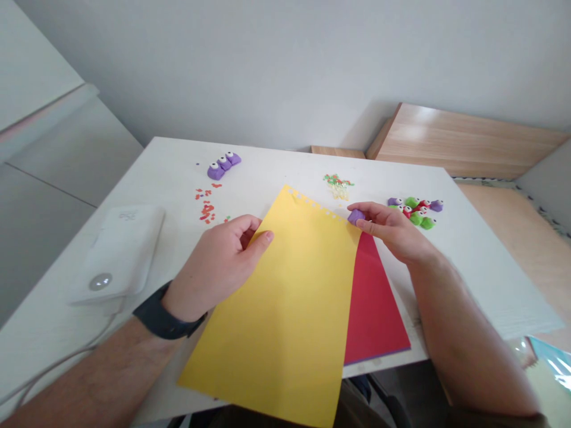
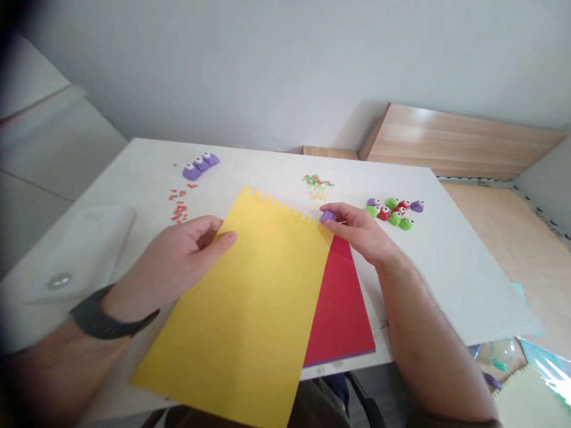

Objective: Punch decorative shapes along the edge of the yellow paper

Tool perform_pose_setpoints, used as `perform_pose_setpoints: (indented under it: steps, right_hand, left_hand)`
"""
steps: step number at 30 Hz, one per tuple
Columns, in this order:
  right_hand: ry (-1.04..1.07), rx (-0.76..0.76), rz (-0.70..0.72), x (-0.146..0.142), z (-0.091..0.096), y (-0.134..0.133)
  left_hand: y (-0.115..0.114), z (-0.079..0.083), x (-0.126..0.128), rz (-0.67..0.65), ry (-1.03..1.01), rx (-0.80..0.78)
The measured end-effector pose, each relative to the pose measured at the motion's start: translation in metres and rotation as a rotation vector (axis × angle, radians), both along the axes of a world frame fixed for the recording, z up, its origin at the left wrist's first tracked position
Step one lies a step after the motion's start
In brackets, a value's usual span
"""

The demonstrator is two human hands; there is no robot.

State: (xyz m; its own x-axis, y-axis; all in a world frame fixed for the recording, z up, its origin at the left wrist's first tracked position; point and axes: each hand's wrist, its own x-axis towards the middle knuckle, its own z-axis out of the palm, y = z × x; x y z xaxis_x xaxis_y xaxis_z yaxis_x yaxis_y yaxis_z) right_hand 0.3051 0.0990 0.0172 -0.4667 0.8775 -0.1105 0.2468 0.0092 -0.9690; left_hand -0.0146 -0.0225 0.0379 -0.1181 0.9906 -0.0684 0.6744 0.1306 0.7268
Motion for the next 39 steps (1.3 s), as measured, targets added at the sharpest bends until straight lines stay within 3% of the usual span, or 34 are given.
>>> perform_pose_setpoints:
  steps: [39]
  right_hand:
    - [-0.203, 0.156, 0.011, 0.0024, -0.0010, -0.0015]
  left_hand:
    - [0.0000, 0.0021, 0.0022, 0.022, 0.017, -0.008]
